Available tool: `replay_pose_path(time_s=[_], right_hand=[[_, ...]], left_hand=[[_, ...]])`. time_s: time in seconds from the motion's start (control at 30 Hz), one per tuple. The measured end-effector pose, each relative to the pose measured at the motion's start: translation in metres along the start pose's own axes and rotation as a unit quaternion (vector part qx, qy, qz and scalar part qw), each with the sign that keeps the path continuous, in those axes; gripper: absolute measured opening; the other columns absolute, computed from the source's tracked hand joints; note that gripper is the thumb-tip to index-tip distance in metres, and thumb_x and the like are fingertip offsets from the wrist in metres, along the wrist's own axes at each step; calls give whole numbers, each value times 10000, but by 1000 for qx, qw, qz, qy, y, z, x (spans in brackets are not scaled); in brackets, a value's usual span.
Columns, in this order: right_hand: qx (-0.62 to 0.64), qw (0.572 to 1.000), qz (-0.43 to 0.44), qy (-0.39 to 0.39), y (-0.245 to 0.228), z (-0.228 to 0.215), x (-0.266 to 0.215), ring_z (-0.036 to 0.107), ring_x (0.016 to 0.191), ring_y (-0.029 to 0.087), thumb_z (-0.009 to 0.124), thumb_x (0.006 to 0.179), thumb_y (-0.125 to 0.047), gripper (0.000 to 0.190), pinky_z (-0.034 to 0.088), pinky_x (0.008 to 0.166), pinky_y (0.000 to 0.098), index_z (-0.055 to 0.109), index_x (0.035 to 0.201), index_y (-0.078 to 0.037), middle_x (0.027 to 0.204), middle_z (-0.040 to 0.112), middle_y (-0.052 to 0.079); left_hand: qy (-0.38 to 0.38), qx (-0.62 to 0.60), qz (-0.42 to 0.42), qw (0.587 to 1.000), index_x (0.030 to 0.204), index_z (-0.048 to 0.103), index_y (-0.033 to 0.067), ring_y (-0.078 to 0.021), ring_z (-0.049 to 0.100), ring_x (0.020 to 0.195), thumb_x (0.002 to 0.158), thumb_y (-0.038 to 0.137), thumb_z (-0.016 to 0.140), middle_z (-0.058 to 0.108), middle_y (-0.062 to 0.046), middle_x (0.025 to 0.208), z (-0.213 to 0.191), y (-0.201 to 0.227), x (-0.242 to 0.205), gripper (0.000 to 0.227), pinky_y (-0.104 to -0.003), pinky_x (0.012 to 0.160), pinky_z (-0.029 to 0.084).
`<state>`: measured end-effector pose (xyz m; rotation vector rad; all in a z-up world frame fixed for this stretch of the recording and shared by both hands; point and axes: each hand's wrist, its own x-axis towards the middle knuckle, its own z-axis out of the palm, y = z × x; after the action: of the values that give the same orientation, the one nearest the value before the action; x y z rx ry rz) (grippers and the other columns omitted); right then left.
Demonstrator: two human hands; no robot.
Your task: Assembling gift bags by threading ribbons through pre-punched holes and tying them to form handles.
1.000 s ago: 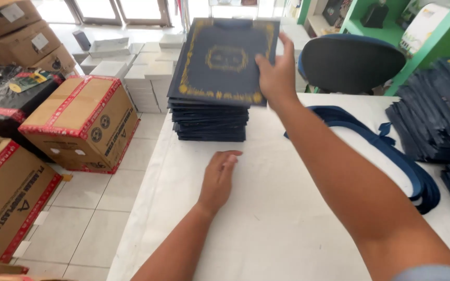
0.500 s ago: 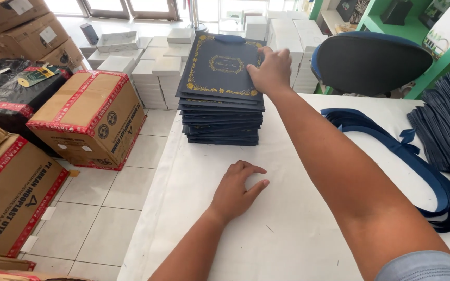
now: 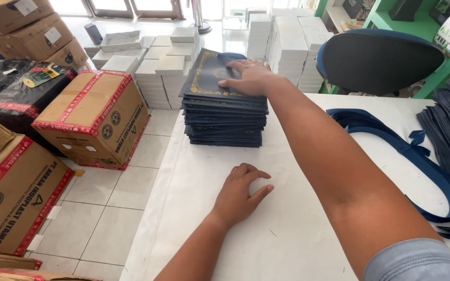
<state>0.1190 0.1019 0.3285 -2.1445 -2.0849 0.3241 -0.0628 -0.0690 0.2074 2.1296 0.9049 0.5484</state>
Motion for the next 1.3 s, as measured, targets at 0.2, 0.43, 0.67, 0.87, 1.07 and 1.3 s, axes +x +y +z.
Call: replay_pose_path(time_s=[0.2, 0.43, 0.67, 0.87, 1.07, 1.3], right_hand=[[18, 997, -47, 58, 2, -18, -8, 98, 1543, 336, 379, 876, -724, 830, 39, 1203, 611, 310, 1574, -282, 1671, 218, 93], [71, 975, -136, 160, 9, -27, -39, 196, 1494, 383, 452, 958, -610, 684, 125, 1147, 589, 472, 1485, -175, 1557, 390, 216], [73, 886, -341, 305, 40, -16, -199, 609, 1082, 305, 482, 1073, -260, 275, 424, 958, 452, 645, 1153, -54, 1160, 693, 107], [25, 999, -27, 28, 100, 52, -337, 437, 589, 181, 614, 1009, -355, 483, 373, 620, 351, 389, 646, -131, 569, 456, 13], [103, 986, 114, -59, 152, 105, -428, 463, 621, 155, 664, 993, -399, 496, 357, 618, 324, 398, 663, -140, 652, 484, -6], [-107, 900, 104, 410, 223, 88, -520, 612, 929, 287, 685, 1015, -326, 254, 445, 920, 400, 637, 923, -94, 917, 649, 74]], left_hand=[[34, -12, 47, 998, 1168, 715, 216, -218, 563, 1126, 945, 419, 610, 600, -23, 1120, 19, -27, 6, 319, -346, 1002, 447], [45, 0, 83, 996, 1190, 709, 213, -262, 581, 1120, 946, 422, 611, 611, -48, 1125, 22, -37, 6, 336, -361, 1018, 439], [70, -13, 138, 988, 1218, 663, 163, -238, 615, 1075, 981, 329, 596, 641, -62, 1091, 15, -26, 3, 297, -358, 975, 461], [164, 46, 337, 926, 871, 566, 71, -226, 581, 723, 986, 57, 503, 633, -51, 833, 5, 46, -32, 132, -356, 724, 420], [31, 264, 603, 752, 923, 620, 236, -157, 579, 665, 1094, 207, 494, 600, 28, 825, 19, 173, -119, 214, -283, 720, 479], [-79, 133, 591, 792, 957, 623, 185, -245, 568, 650, 1100, 163, 514, 583, -42, 815, 33, 244, -126, 180, -375, 662, 440]])
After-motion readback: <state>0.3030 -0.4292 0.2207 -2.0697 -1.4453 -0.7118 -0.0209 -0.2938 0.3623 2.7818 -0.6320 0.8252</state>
